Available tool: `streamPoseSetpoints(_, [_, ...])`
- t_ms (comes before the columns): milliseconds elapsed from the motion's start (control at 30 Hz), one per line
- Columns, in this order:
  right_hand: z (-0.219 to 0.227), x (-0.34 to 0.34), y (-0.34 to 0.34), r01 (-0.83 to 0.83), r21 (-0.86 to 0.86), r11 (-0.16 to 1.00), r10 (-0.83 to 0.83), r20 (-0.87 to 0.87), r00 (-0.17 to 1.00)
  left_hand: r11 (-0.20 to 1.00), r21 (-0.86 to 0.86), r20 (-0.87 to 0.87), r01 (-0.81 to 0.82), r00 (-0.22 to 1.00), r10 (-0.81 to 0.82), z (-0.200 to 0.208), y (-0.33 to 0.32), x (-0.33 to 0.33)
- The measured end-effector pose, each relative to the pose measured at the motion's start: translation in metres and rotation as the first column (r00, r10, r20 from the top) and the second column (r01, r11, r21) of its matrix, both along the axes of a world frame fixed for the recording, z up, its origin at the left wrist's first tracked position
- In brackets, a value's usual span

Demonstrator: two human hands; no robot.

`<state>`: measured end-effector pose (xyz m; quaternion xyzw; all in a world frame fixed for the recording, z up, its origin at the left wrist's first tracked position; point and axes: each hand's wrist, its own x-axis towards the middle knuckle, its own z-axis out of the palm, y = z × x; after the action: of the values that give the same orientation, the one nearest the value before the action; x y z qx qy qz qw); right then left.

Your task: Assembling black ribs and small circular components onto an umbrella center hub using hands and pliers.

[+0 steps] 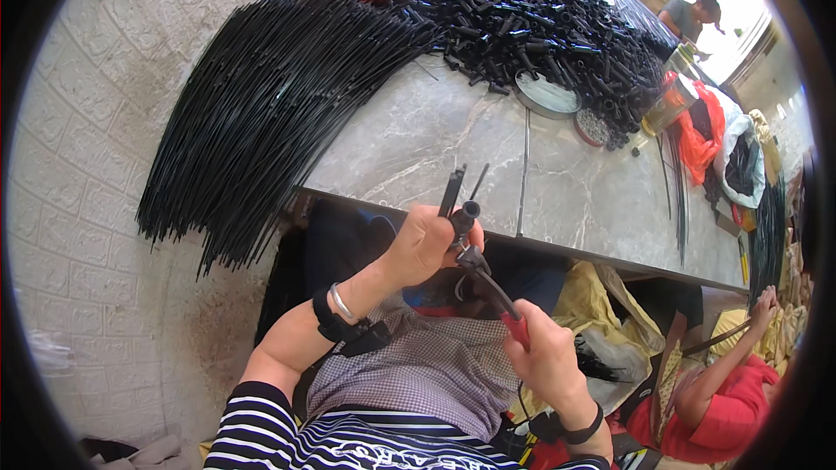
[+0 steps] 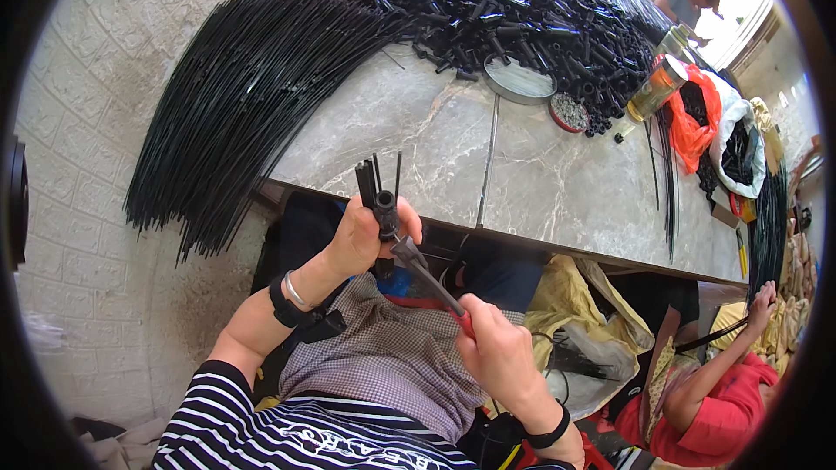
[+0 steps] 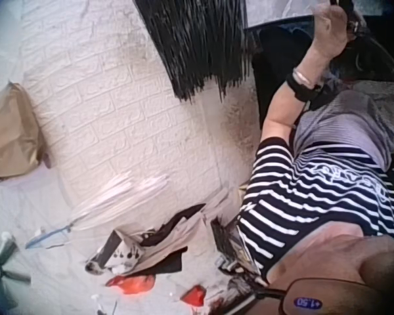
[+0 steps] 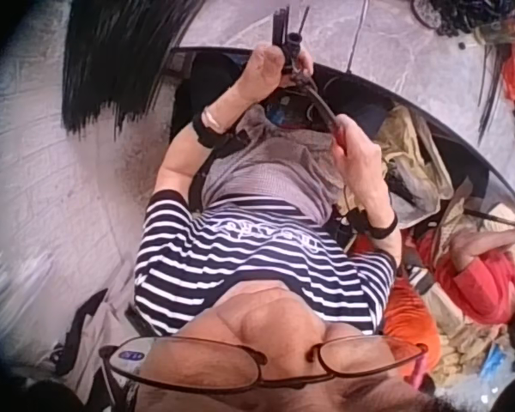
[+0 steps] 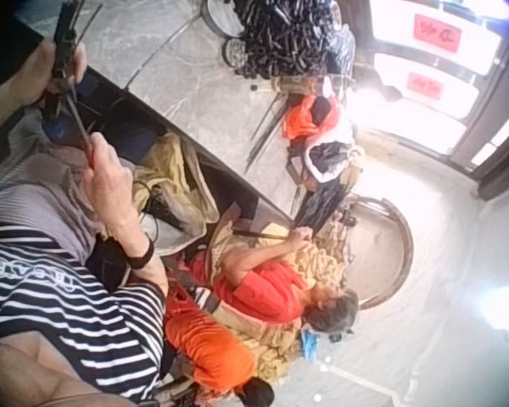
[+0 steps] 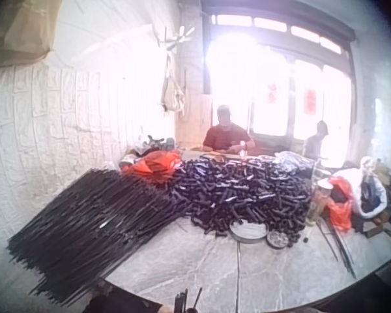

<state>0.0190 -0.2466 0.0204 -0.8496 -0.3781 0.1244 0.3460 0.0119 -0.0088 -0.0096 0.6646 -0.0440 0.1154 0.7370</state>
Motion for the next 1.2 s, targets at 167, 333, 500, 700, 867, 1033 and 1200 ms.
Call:
streamPoseSetpoints(167, [-0.0026, -0.0047, 0.0016, -0.016, 0.123, 0.992, 0.025, -0.071, 0.997, 0.999, -0.044, -0.025, 0.005, 1.0, -0.006, 0.0032, -0.0038, 0.0023])
streamPoseSetpoints(333, [-0.0013, -0.0023, 0.001, -0.048, 0.15, 0.987, 0.076, -0.184, 0.98, 1.0, -0.017, -0.054, -0.014, 0.998, 0.013, 0.0049, -0.0031, 0.0008])
streamPoseSetpoints(500, [-0.0053, -0.0046, 0.0032, -0.037, 0.169, 0.985, 0.074, -0.218, 0.973, 0.998, 0.023, -0.054, -0.057, 0.997, 0.058, 0.0087, -0.004, -0.0005])
streamPoseSetpoints(700, [-0.0037, -0.0056, 0.0056, -0.054, 0.225, 0.973, 0.08, -0.108, 0.991, 0.994, 0.07, -0.031, -0.079, 0.996, 0.081, 0.0078, -0.0032, -0.0018])
streamPoseSetpoints(867, [-0.0033, -0.0038, 0.0059, -0.053, 0.177, 0.983, 0.07, -0.09, 0.994, 0.998, 0.019, -0.027, -0.056, 0.998, 0.056, 0.0043, -0.0029, -0.0003])
streamPoseSetpoints(1033, [-0.0011, -0.0038, 0.0079, -0.046, 0.178, 0.983, 0.059, -0.066, 0.996, 0.996, 0.049, -0.002, -0.077, 0.997, 0.077, 0.0046, -0.0039, -0.0008])
streamPoseSetpoints(1200, [-0.0041, -0.0035, 0.0092, -0.042, 0.185, 0.982, 0.05, -0.038, 0.998, 0.995, 0.039, 0.009, -0.094, 0.996, 0.094, 0.0041, -0.0053, -0.0006])
